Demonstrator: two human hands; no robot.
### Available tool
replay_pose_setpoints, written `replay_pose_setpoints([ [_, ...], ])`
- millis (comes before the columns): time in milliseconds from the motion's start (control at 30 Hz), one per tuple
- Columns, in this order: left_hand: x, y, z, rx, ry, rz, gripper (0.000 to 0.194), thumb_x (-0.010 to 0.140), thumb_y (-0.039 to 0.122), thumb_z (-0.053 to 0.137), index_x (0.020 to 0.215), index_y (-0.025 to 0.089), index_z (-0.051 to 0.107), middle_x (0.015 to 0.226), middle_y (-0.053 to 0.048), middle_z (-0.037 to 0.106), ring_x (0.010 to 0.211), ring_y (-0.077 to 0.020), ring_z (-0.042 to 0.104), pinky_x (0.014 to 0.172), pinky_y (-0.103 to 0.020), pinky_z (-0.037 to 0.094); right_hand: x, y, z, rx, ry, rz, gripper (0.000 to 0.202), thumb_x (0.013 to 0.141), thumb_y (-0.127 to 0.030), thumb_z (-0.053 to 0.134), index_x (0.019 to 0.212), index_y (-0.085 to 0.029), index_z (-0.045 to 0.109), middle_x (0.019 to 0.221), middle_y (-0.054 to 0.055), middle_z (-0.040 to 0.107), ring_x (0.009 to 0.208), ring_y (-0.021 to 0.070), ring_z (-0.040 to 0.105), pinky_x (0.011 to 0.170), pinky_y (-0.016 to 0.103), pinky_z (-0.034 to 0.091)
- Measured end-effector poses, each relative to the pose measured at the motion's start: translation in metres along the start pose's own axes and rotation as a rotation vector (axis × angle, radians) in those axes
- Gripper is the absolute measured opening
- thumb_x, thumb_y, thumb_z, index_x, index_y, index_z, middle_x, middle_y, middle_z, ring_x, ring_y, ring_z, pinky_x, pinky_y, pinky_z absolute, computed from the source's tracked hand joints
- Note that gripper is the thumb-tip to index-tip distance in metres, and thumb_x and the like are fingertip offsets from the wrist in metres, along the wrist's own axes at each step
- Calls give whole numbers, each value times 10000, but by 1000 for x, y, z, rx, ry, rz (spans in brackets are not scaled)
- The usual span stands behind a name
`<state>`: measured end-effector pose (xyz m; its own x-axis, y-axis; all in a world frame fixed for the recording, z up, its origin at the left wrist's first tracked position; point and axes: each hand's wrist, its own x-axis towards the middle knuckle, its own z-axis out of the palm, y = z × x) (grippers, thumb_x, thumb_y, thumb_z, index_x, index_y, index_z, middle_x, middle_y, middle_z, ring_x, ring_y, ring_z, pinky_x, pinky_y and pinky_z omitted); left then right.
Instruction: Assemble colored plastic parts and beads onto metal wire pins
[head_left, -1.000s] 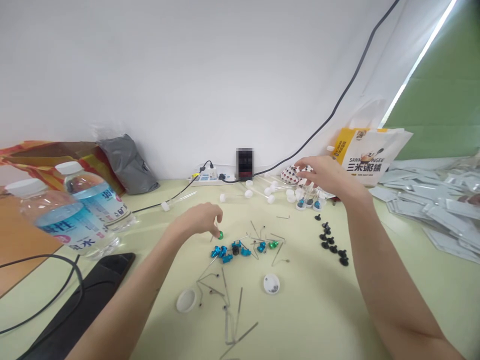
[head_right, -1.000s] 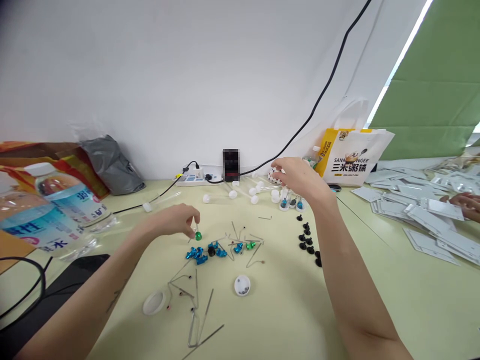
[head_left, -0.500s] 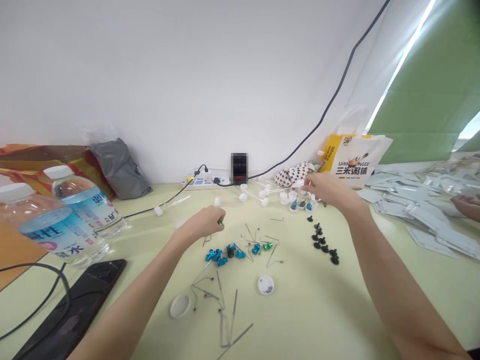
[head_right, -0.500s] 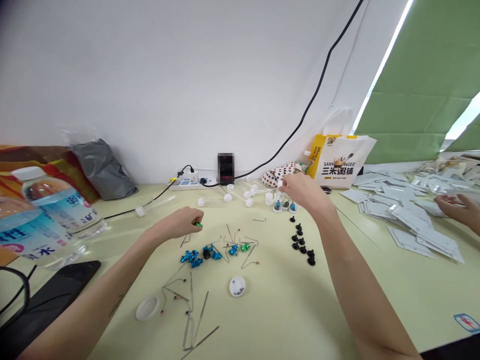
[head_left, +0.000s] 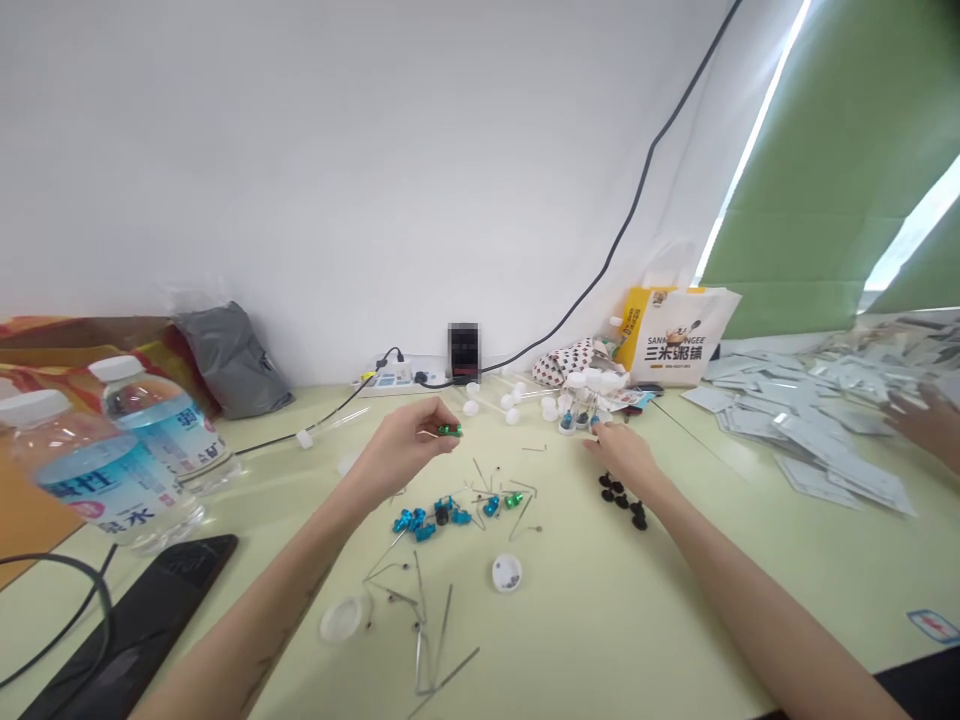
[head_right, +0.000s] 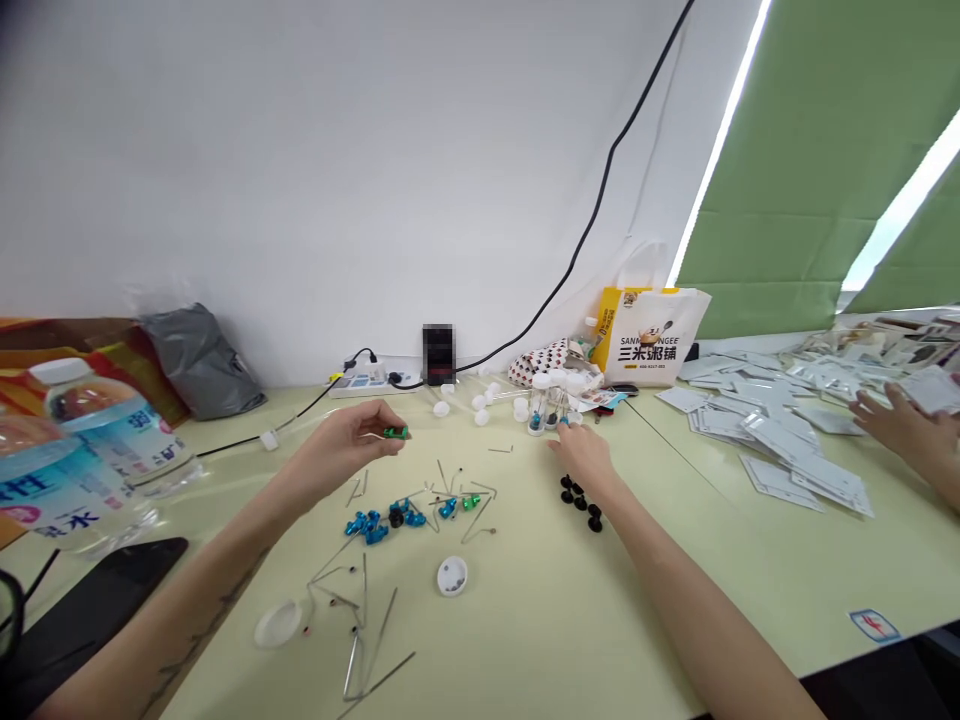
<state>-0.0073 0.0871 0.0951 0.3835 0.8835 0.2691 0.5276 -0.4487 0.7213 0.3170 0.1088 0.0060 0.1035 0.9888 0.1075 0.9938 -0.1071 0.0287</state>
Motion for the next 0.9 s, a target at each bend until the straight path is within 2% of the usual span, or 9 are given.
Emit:
replay_pose_setpoints([
  [67, -14, 0, 13, -182, 26, -28, 121, 761, 254, 591, 841, 172, 553, 848, -52, 648, 806, -187, 630, 731, -321, 511, 1, 1, 2, 6, -23, -9, 284, 901, -323, 516, 1133, -160, 530, 1139, 74, 553, 965, 184, 575, 819, 387, 498],
  [167, -40, -10, 35, -341, 86, -106, 146, 743, 263, 629, 834, 165, 568, 836, -57, 658, 773, -190, 638, 713, -328, 521, 3, 2, 5, 23, -55, -21, 288, 900, -318, 519, 1141, -159, 525, 1142, 75, 551, 967, 187, 575, 816, 387, 500],
  [333, -70, -28, 58, -354, 196, -114, 128, 787, 287, 595, 820, 174, 545, 851, -62, 635, 782, -189, 614, 716, -327, 509, 8, 3, 12, 87, -64, -43, 296, 898, -319, 523, 1146, -157, 522, 1147, 77, 549, 975, 191, 573, 820, 391, 497],
  [433, -76, -29, 63, -370, 221, -83, 128, 818, 291, 570, 887, 190, 533, 860, -49, 611, 802, -179, 592, 729, -313, 492, 9, 5, 16, 155, -62, -55, 293, 899, -319, 521, 1144, -159, 523, 1146, 76, 549, 972, 189, 574, 819, 389, 498],
  [533, -78, -29, 68, -377, 205, -67, 179, 834, 298, 554, 982, 199, 545, 867, -45, 607, 719, -163, 570, 686, -308, 486, 10, 7, 17, 245, -41, -65, 294, 899, -319, 520, 1144, -156, 523, 1142, 76, 551, 966, 188, 576, 814, 389, 500],
  [667, -79, -33, 70, -392, 185, -68, 204, 851, 307, 538, 1018, 198, 578, 827, -37, 602, 699, -160, 546, 684, -304, 470, 8, 4, 11, 391, 53, -94, 296, 897, -323, 524, 1142, -156, 525, 1136, 74, 554, 962, 187, 577, 813, 388, 500],
  [800, -77, -34, 70, -455, 166, -89, 216, 883, 328, 491, 1001, 170, 580, 790, -45, 601, 697, -156, 530, 663, -288, 456, -4, -18, 0, 586, 166, -197, 185, 923, -268, 459, 1021, -134, 541, 1082, 77, 573, 954, 180, 570, 825, 376, 477],
  [900, -72, -27, 73, -524, 128, -99, 229, 897, 334, 467, 981, 150, 574, 788, -51, 597, 668, -141, 516, 632, -272, 454, -26, -45, -9, 764, 155, -349, 182, 955, -230, 329, 933, -168, 498, 1048, 59, 596, 836, 121, 595, 721, 274, 488],
])
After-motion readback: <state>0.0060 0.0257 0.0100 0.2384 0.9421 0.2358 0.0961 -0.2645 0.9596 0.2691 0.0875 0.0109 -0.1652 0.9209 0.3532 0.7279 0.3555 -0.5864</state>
